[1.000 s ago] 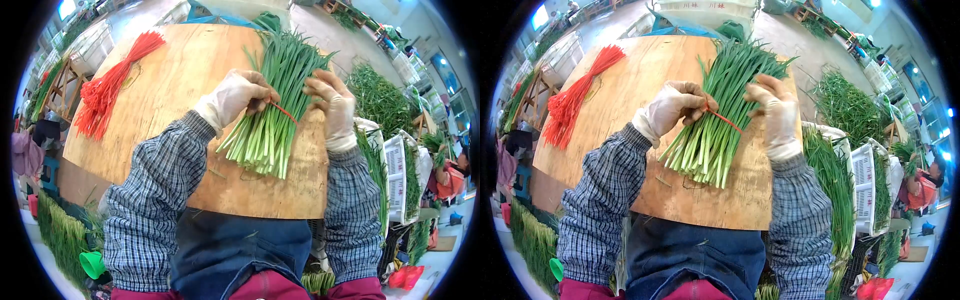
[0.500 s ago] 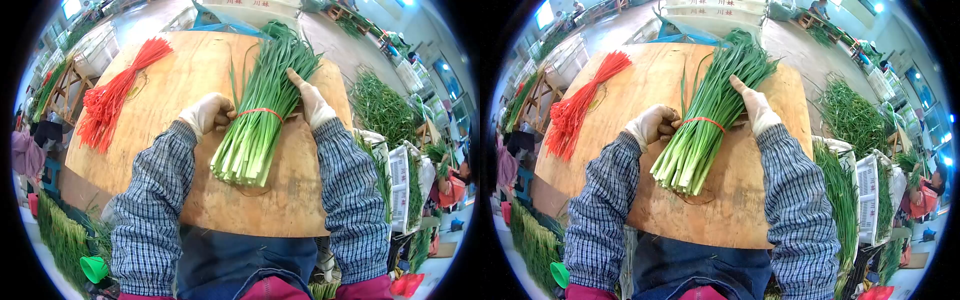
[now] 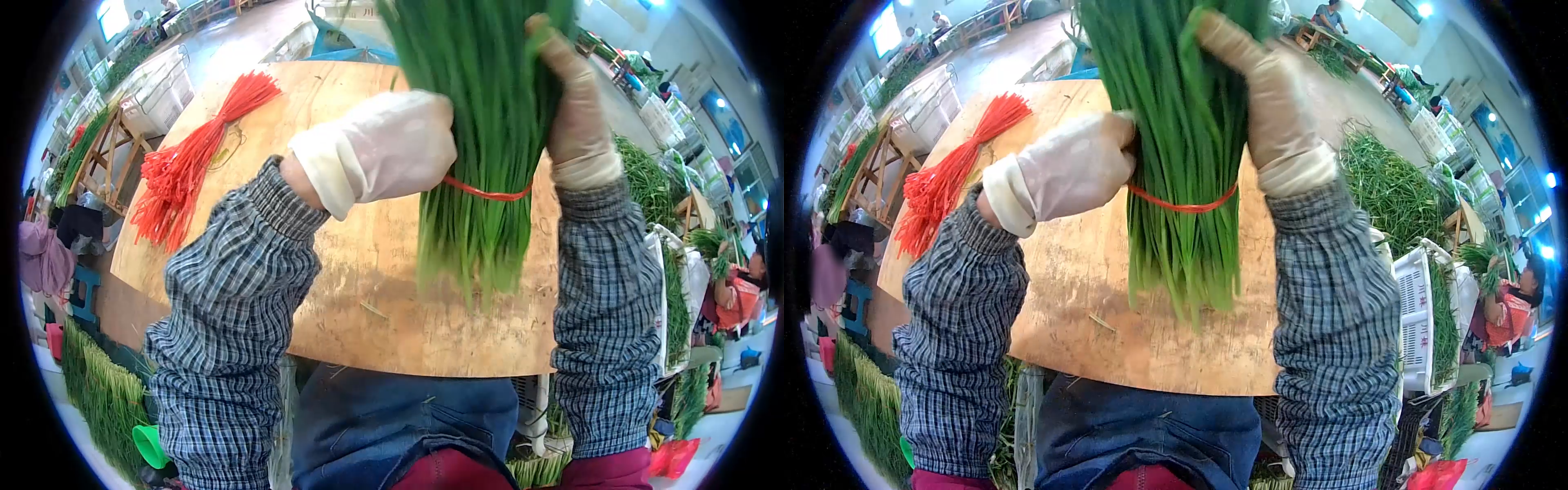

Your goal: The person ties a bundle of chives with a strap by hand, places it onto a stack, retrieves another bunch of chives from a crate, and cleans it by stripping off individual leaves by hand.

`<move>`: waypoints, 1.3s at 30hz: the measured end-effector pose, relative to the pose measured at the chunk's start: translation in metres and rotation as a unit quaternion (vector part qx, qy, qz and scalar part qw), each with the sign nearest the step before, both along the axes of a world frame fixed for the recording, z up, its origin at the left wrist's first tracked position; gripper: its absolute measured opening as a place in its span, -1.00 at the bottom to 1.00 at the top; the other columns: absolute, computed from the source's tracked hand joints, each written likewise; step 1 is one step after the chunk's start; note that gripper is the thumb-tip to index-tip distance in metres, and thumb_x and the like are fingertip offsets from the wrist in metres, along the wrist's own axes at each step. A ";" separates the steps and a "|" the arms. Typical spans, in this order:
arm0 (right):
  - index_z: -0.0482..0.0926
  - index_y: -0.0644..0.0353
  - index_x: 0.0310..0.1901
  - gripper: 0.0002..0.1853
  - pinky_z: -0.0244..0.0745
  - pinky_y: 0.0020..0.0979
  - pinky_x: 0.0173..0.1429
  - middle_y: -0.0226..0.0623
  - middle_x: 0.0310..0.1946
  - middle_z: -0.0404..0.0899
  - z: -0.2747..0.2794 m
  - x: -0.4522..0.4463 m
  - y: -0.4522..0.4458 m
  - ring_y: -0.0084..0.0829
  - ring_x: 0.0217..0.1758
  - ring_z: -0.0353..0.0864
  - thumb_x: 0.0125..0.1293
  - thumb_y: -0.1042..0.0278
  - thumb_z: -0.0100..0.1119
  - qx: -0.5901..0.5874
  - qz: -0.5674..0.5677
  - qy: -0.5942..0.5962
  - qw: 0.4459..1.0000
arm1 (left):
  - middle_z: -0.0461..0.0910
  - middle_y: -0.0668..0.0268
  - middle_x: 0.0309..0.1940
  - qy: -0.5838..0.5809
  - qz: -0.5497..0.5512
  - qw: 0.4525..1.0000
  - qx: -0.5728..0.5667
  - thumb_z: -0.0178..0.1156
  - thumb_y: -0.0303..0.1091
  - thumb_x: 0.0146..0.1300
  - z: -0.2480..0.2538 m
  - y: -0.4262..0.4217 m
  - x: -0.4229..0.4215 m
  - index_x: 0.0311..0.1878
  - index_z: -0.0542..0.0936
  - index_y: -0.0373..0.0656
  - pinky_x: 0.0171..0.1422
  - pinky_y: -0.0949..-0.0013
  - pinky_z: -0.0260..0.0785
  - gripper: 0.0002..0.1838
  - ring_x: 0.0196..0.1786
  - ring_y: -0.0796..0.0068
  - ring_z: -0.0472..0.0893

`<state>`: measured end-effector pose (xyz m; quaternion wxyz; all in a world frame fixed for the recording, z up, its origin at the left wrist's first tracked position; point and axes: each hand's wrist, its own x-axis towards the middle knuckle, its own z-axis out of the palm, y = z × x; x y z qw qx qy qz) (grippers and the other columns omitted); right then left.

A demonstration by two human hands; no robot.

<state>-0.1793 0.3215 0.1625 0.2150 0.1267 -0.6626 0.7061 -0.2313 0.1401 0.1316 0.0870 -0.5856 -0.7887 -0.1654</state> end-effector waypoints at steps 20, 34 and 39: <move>0.33 0.25 0.14 -0.55 0.39 -0.25 0.15 -0.19 0.08 0.43 -0.068 0.022 0.097 -0.30 0.07 0.45 0.43 0.10 -0.30 -0.076 0.119 0.243 0.960 | 0.52 0.08 -0.54 0.161 0.124 0.975 -0.086 0.05 -0.44 0.01 -0.018 0.029 0.064 -0.42 0.49 -0.28 -0.49 0.25 0.40 -0.89 -0.52 0.19 0.58; 0.49 0.21 -0.12 -0.76 0.43 -0.36 -0.20 -0.18 -0.24 0.52 -0.013 0.052 0.039 -0.38 -0.25 0.53 0.21 0.33 -0.02 0.089 -0.166 0.125 0.974 | 0.55 0.00 -0.45 -0.002 0.121 0.990 0.071 0.09 -0.48 -0.04 -0.032 0.037 0.069 -0.36 0.47 -0.32 -0.36 0.14 0.43 -0.85 -0.40 0.04 0.59; 0.63 0.18 -0.26 -0.81 0.49 -0.42 -0.29 -0.17 -0.42 0.61 0.055 0.015 0.010 -0.43 -0.37 0.62 0.13 0.35 0.09 0.426 -0.241 0.211 0.846 | 0.51 -0.19 -0.41 -0.272 0.135 0.880 0.365 0.04 -0.49 0.00 -0.055 0.055 0.083 -0.37 0.43 -0.36 -0.34 0.12 0.42 -0.86 -0.43 -0.08 0.55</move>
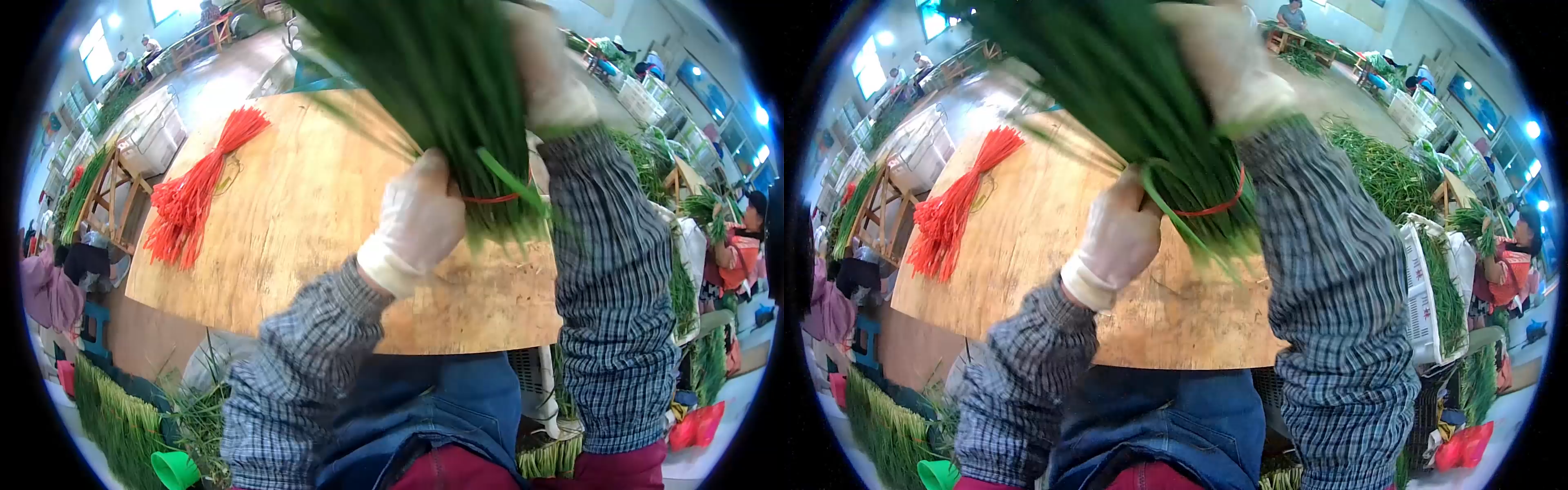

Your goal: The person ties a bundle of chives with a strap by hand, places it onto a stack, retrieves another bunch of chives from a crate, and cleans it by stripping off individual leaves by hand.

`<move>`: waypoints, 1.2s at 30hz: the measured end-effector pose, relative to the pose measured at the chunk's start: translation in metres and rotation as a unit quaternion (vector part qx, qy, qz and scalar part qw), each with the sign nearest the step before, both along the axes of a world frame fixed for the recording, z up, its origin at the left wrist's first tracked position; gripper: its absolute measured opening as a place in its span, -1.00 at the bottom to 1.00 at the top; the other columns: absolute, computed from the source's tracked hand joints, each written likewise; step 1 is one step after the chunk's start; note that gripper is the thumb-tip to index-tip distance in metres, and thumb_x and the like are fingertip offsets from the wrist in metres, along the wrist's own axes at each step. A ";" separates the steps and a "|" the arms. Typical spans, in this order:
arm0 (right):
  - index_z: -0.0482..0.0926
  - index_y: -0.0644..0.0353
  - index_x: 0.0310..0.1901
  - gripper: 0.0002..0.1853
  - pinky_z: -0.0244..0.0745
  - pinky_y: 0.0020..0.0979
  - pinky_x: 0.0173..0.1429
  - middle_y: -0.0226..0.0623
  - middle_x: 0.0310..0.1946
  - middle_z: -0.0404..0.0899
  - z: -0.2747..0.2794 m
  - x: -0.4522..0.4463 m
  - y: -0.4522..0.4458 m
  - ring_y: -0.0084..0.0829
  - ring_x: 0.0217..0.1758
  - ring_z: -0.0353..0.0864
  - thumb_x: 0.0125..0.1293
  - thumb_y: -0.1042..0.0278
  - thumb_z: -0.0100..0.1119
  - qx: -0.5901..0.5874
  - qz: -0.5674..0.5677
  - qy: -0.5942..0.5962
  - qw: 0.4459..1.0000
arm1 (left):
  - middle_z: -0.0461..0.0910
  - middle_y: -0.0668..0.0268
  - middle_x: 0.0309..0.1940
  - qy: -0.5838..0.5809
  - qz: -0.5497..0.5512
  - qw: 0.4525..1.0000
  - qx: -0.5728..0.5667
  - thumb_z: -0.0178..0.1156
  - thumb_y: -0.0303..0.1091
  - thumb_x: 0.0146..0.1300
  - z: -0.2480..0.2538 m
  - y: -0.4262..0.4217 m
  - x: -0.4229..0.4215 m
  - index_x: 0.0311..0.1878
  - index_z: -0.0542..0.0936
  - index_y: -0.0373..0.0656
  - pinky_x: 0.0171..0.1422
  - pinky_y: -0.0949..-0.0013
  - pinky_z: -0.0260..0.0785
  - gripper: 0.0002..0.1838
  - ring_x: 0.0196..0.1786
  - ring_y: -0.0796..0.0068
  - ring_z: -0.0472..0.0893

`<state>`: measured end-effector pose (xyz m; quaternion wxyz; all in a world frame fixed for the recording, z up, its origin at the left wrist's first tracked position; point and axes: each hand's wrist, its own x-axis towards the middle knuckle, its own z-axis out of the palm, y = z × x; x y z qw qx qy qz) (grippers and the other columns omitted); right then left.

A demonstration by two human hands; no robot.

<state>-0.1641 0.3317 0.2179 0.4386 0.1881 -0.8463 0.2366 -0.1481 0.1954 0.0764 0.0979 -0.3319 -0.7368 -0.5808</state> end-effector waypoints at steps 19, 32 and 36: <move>0.13 0.34 0.25 -0.10 0.00 -0.08 0.34 0.05 0.18 0.24 -0.221 0.126 0.004 -0.02 0.30 0.15 -0.02 -0.06 0.27 0.151 -0.285 -0.210 0.923 | 0.41 0.35 -0.68 -0.395 -0.014 0.911 0.122 0.05 -0.56 0.08 -0.090 0.001 0.043 -0.50 0.45 -0.31 -0.63 0.54 0.21 -0.92 -0.69 0.64 0.32; 0.02 0.31 0.32 0.04 -0.11 0.12 0.35 -0.09 0.30 0.14 -0.179 0.096 -0.043 -0.14 0.40 0.05 -0.12 -0.09 0.29 0.268 -0.336 -0.376 0.821 | 0.52 0.23 -0.57 -0.361 -0.041 0.927 0.092 0.06 -0.53 0.03 -0.089 -0.016 0.038 -0.49 0.48 -0.35 -0.37 0.42 0.30 -0.92 -0.47 0.52 0.44; 0.05 0.29 0.31 -0.12 -0.01 0.05 0.31 -0.13 0.22 0.24 -0.212 0.098 -0.039 -0.21 0.32 0.17 0.01 0.06 0.18 0.223 -0.342 -0.263 0.874 | 0.47 0.32 -0.59 -0.324 -0.043 0.944 0.033 0.05 -0.53 0.14 -0.091 -0.022 0.043 -0.47 0.45 -0.29 -0.59 0.53 0.18 -0.91 -0.63 0.68 0.30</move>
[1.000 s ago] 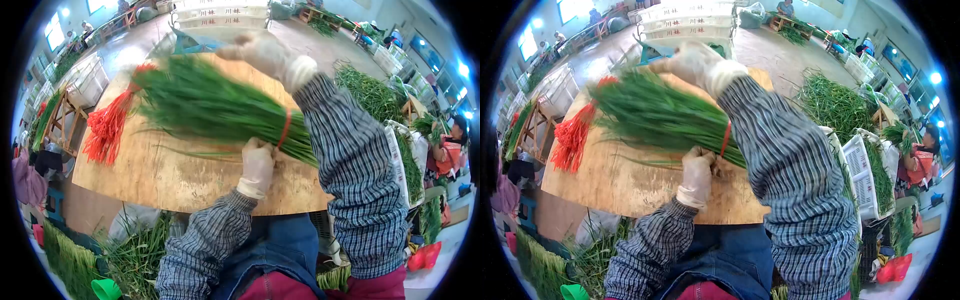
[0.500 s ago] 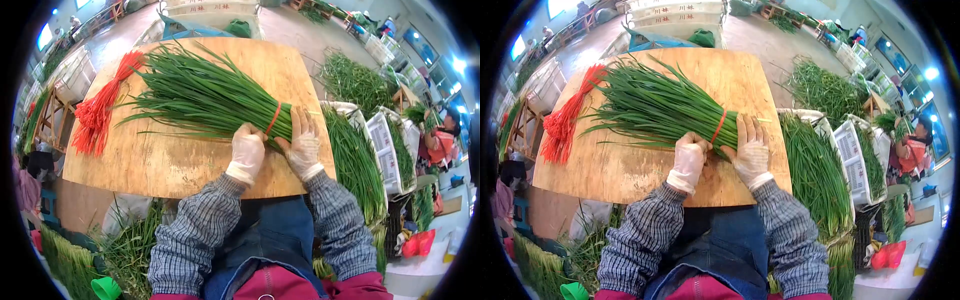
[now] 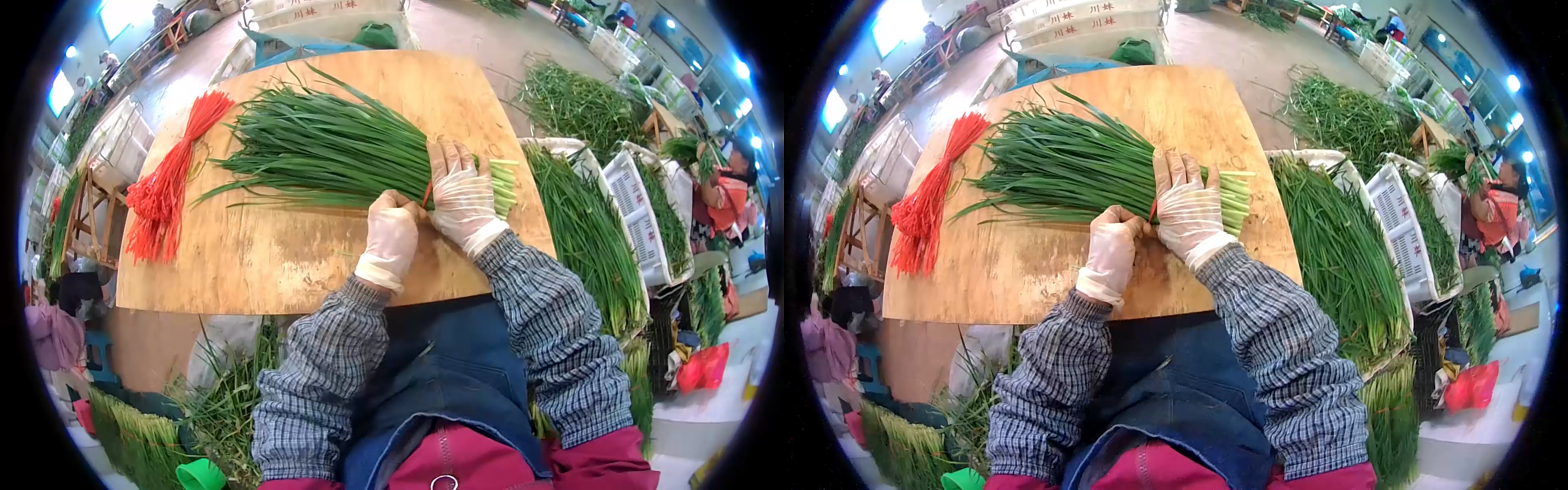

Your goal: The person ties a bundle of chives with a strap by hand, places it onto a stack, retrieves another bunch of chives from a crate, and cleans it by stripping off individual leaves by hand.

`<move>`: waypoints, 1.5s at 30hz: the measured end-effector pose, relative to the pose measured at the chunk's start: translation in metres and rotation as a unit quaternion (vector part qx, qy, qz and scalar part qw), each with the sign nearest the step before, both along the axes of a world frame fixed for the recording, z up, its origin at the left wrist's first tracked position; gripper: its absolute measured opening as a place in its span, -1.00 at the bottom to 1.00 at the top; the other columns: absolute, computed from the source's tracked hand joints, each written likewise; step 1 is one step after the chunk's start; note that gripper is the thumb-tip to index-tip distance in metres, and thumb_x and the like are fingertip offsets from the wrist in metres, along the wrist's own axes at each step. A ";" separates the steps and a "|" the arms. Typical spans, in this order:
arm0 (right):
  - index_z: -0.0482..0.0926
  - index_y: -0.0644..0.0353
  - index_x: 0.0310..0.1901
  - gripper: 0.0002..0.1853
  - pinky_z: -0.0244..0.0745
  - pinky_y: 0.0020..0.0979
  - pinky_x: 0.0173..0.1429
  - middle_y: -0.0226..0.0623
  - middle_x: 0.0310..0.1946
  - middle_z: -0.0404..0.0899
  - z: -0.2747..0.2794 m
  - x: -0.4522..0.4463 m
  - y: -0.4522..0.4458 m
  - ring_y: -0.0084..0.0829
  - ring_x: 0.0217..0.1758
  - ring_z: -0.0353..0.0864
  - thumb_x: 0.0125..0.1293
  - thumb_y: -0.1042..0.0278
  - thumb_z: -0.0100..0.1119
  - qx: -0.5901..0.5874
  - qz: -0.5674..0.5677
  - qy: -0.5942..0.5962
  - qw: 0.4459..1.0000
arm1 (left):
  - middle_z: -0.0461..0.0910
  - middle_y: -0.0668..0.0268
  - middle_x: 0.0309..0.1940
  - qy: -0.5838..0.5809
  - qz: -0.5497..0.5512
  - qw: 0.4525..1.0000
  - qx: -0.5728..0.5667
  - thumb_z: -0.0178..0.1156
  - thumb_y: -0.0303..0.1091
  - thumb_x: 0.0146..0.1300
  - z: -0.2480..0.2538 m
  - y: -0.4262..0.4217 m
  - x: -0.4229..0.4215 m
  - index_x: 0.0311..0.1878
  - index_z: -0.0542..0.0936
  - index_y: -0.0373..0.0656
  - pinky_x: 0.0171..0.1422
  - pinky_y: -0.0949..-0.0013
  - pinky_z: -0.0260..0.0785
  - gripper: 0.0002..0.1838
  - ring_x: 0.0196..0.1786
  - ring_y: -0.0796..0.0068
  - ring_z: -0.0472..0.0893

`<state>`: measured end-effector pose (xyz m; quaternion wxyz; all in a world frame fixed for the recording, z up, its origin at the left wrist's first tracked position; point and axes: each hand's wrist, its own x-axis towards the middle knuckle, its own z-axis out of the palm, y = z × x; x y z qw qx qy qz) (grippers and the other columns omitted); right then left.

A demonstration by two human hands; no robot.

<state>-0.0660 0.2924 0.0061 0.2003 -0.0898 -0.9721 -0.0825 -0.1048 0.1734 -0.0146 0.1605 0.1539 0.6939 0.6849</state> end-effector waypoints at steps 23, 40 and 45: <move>0.26 0.20 0.20 -0.04 0.00 -0.16 0.31 -0.20 0.06 0.41 0.004 0.000 0.009 -0.22 0.19 0.31 -0.22 -0.21 0.34 -0.141 0.030 0.055 0.988 | 0.47 0.25 -0.46 -0.244 -0.017 0.950 0.192 -0.02 -0.53 0.25 0.042 -0.029 0.020 -0.39 0.39 -0.27 -0.62 0.47 0.24 -0.91 -0.68 0.67 0.23; 0.32 0.14 0.15 -0.14 0.05 -0.25 0.25 -0.23 -0.05 0.46 0.006 0.005 -0.005 -0.26 0.10 0.37 -0.25 -0.03 0.40 -0.156 0.040 0.116 0.980 | 0.54 0.04 -0.52 0.347 0.011 0.918 -0.193 0.16 -0.42 0.12 0.015 -0.038 0.006 -0.21 0.54 -0.26 -0.35 0.30 0.38 -0.82 -0.48 0.28 0.56; 0.28 0.19 0.19 -0.14 -0.02 -0.23 0.29 -0.25 0.03 0.41 0.006 0.006 -0.005 -0.30 0.18 0.30 -0.16 -0.06 0.33 -0.134 0.036 0.065 0.988 | 0.57 0.22 -0.42 0.125 -0.135 0.983 -0.019 0.10 -0.46 0.18 0.036 -0.045 -0.011 -0.34 0.57 -0.27 -0.37 0.48 0.38 -0.90 -0.44 0.48 0.53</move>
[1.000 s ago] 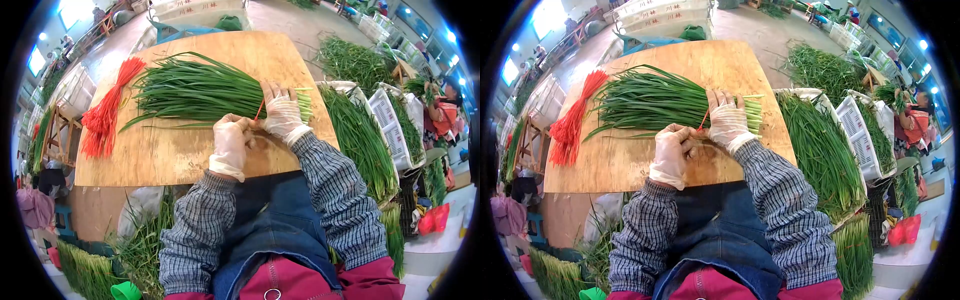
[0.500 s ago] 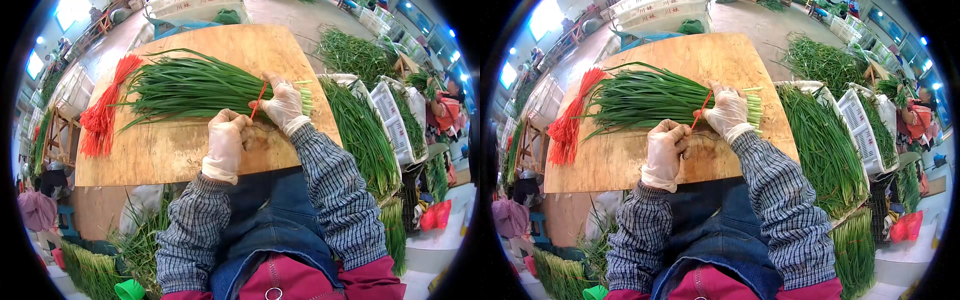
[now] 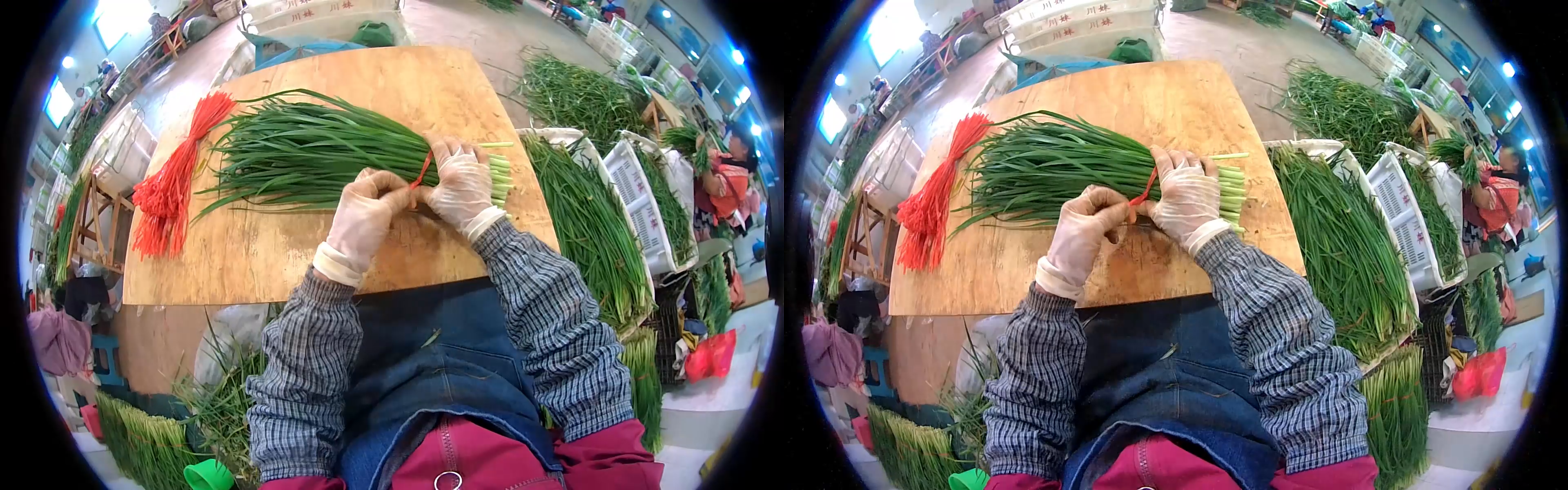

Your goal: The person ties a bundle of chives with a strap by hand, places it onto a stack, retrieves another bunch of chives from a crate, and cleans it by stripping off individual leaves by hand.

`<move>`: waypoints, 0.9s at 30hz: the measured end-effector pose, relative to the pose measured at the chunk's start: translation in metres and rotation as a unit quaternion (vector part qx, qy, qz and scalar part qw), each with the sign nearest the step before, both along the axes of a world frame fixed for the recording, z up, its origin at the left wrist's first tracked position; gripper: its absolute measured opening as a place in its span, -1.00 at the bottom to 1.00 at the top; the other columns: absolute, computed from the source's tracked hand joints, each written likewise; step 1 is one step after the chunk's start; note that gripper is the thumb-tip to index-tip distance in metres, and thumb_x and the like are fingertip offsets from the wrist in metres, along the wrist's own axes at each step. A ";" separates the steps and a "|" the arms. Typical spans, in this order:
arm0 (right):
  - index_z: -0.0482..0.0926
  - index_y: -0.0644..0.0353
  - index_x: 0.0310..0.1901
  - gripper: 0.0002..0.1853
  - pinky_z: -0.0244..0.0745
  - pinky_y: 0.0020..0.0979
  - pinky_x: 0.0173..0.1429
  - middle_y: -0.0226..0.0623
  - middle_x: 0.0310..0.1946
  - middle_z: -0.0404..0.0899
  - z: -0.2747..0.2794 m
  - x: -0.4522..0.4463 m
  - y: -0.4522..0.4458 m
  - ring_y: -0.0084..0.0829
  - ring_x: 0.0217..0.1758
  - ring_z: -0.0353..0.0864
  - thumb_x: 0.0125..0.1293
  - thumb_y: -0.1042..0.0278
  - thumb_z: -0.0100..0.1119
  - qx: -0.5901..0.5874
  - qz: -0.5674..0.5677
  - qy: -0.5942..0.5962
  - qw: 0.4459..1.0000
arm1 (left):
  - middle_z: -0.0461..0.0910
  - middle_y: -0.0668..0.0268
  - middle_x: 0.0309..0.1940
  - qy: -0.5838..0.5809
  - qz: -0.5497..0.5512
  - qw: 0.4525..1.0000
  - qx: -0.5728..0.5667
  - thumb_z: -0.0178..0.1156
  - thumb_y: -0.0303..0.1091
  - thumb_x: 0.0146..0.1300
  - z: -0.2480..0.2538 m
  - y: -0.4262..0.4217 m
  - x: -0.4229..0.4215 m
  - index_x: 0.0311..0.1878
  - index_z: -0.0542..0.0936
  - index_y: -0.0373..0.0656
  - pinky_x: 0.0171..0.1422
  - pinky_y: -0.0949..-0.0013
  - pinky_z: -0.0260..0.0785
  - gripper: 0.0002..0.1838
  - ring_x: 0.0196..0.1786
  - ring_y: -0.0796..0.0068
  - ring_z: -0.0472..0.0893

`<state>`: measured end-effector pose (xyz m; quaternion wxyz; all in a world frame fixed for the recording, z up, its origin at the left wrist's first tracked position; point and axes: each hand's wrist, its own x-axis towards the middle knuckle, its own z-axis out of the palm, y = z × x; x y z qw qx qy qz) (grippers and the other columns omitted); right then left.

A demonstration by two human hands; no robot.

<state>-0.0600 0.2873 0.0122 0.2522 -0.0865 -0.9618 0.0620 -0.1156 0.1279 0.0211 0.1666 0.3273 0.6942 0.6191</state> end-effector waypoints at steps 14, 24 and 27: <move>0.32 0.13 0.14 -0.11 0.08 -0.26 0.18 -0.36 -0.17 0.48 -0.006 0.003 -0.004 -0.35 0.02 0.37 -0.25 -0.15 0.37 -0.053 -0.028 0.050 0.997 | 0.31 0.44 -0.60 -0.361 0.066 0.917 0.156 -0.01 -0.33 0.29 0.014 0.005 0.058 -0.46 0.37 -0.14 -0.58 0.52 0.13 -0.80 -0.64 0.67 0.21; 0.14 0.29 0.27 -0.03 0.10 0.00 0.20 -0.15 0.22 0.28 0.011 0.027 -0.024 -0.22 0.31 0.18 -0.15 -0.07 0.30 0.198 -0.003 -0.074 0.977 | 0.41 0.38 -0.57 -0.305 0.089 0.940 0.125 0.03 -0.39 0.25 -0.007 -0.009 0.072 -0.40 0.43 -0.18 -0.50 0.54 0.25 -0.88 -0.60 0.65 0.32; 0.19 0.32 0.24 -0.13 0.13 -0.11 0.16 -0.16 0.14 0.35 0.004 0.025 -0.018 -0.23 0.24 0.26 -0.11 0.04 0.26 0.205 0.000 -0.014 0.979 | 0.41 0.38 -0.56 -0.267 0.086 0.949 0.141 0.03 -0.41 0.25 0.002 -0.010 0.076 -0.40 0.43 -0.19 -0.52 0.55 0.25 -0.89 -0.62 0.67 0.30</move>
